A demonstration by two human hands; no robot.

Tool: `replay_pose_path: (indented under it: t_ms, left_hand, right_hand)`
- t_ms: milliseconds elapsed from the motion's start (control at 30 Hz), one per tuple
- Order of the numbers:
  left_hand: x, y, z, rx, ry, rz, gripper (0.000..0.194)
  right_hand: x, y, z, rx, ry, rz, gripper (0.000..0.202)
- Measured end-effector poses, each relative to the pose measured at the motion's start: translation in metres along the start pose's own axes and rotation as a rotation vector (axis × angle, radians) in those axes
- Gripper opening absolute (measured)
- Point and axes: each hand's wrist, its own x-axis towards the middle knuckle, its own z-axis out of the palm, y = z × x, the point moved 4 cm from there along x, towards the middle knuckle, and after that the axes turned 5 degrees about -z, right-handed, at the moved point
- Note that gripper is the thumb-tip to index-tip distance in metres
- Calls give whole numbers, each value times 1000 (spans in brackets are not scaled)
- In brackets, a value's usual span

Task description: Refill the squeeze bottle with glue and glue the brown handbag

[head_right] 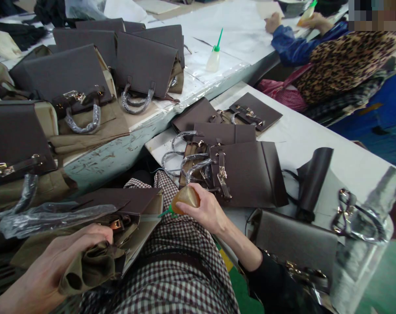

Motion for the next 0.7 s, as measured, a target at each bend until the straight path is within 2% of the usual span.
replay_pose_path:
  t_ms: [167,333,533,700]
  left_hand:
    - [-3,6,6,46,-40,92,31]
    - [-18,0,19,40,-130,32,42]
    - [-37,-11,25,115,-122,22,43]
    - [-38,-16,25,85,-127,27,43]
  right_hand:
    - [-3,8,2,108,-84,103,57]
    - [-8,17,4,251,-121,175,52]
    - [-16,25,3,377,-34,203,45]
    - [-19,32,10,403,-7,220,46]
